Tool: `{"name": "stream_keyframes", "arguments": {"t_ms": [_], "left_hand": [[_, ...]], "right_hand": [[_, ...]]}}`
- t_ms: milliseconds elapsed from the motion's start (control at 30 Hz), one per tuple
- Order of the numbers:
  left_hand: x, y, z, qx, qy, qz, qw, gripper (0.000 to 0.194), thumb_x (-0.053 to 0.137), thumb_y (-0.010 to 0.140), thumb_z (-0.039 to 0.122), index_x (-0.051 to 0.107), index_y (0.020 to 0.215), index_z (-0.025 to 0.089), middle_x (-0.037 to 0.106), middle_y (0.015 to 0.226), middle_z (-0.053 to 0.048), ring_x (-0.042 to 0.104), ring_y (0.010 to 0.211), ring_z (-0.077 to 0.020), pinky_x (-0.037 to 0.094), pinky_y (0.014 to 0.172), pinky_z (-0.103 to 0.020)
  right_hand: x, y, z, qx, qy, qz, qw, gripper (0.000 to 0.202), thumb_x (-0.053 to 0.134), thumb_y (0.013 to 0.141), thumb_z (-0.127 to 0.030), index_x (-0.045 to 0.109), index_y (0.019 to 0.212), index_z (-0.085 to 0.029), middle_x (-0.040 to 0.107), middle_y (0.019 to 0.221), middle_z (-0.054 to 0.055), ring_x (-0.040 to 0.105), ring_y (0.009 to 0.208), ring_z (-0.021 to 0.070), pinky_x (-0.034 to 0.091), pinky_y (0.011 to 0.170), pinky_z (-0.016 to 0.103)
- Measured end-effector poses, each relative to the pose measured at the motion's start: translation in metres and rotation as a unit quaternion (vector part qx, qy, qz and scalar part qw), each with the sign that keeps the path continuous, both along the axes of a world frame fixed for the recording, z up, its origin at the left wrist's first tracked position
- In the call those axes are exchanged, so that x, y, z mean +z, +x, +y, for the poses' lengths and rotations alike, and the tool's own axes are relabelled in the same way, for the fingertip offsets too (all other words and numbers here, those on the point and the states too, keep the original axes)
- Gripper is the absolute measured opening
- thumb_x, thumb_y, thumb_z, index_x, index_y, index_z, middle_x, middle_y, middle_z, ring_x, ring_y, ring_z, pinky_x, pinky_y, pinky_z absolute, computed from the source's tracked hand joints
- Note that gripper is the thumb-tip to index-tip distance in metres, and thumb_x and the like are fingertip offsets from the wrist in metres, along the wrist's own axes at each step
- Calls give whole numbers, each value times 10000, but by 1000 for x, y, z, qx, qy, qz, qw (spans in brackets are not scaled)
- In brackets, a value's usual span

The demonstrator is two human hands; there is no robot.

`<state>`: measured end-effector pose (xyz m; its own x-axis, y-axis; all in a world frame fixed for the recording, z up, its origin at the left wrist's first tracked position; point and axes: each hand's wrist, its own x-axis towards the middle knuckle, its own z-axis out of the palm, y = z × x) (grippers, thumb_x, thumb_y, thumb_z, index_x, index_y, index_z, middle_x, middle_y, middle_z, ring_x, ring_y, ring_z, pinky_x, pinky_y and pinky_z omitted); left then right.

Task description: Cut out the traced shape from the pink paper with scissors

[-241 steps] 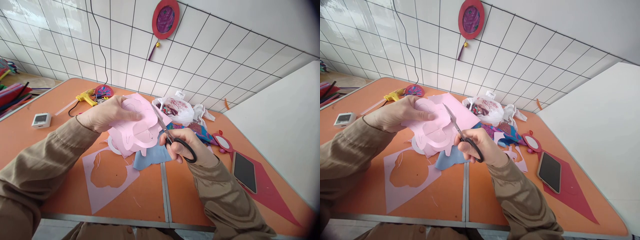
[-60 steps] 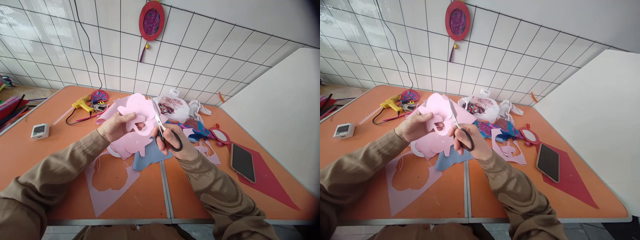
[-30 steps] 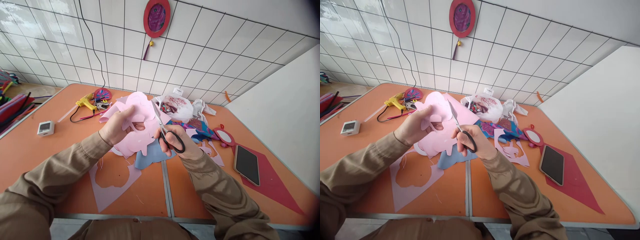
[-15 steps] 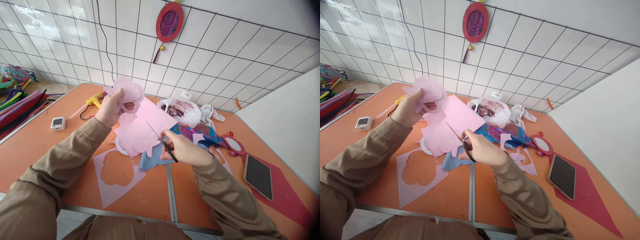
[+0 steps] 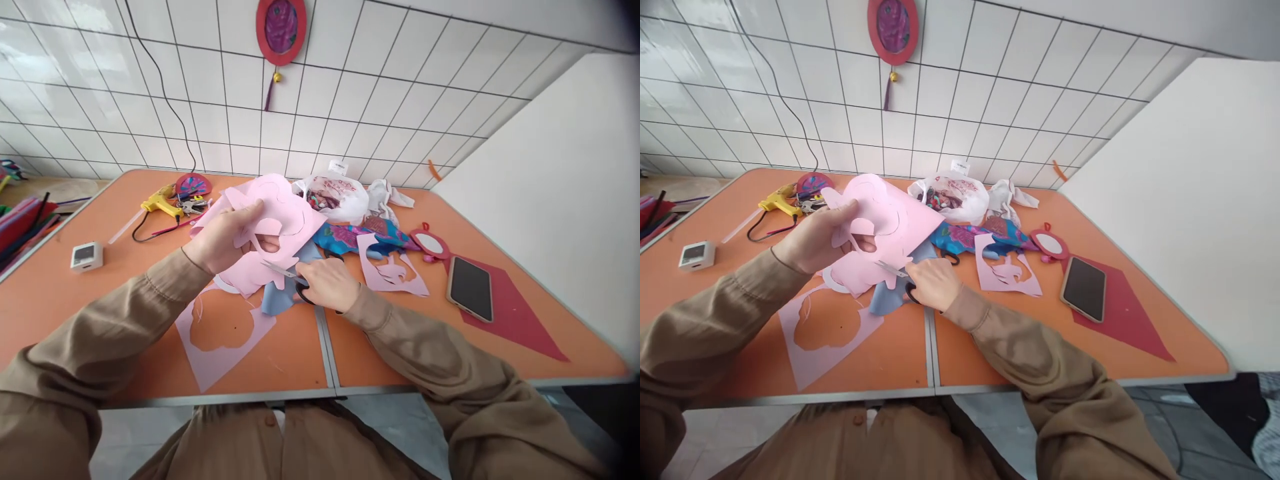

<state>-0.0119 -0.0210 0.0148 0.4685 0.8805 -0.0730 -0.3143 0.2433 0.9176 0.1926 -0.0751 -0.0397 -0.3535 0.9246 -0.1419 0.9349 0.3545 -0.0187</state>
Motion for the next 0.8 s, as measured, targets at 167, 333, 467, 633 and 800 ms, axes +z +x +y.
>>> {"name": "stream_keyframes", "arguments": {"t_ms": [167,333,467,633,800], "left_hand": [[-19,6,-22,-43,-33,21,998,300,678,868,383,750,794,102,733,624,-94,699,565,-200,584,580,-280],[-50,7,-37,-68,-59,18,996,352,734,820,431,740,811,78,729,623,-123,688,553,-205,552,538,-275],[-81,5,-45,-69,-42,23,996,468,793,726,544,751,767,79,731,624,-117,684,562,-203,532,543,-271],[-98,5,-42,-59,-21,31,998,517,795,686,593,748,753,82,728,618,-115,684,563,-211,511,544,-280],[-100,8,-31,-50,-4,23,998,512,796,681,587,739,739,81,723,608,-120,685,579,-214,527,598,-296]], "right_hand": [[-8,6,-5,-16,27,10,999,367,683,843,-459,688,1070,-170,781,1029,130,718,948,317,404,647,321],[-26,9,-7,-40,73,26,996,401,534,940,-373,612,1258,-143,753,1129,144,696,995,312,404,674,335],[-34,15,-7,-41,99,44,993,322,489,950,-300,627,1213,-176,737,1188,102,685,1027,286,376,647,328],[-35,18,-6,-37,125,53,990,215,557,865,-218,662,1045,-164,759,1055,102,693,939,281,308,608,329],[-38,10,-4,-53,159,63,984,199,537,856,-216,670,984,-142,753,953,157,684,883,317,246,594,338]]}}
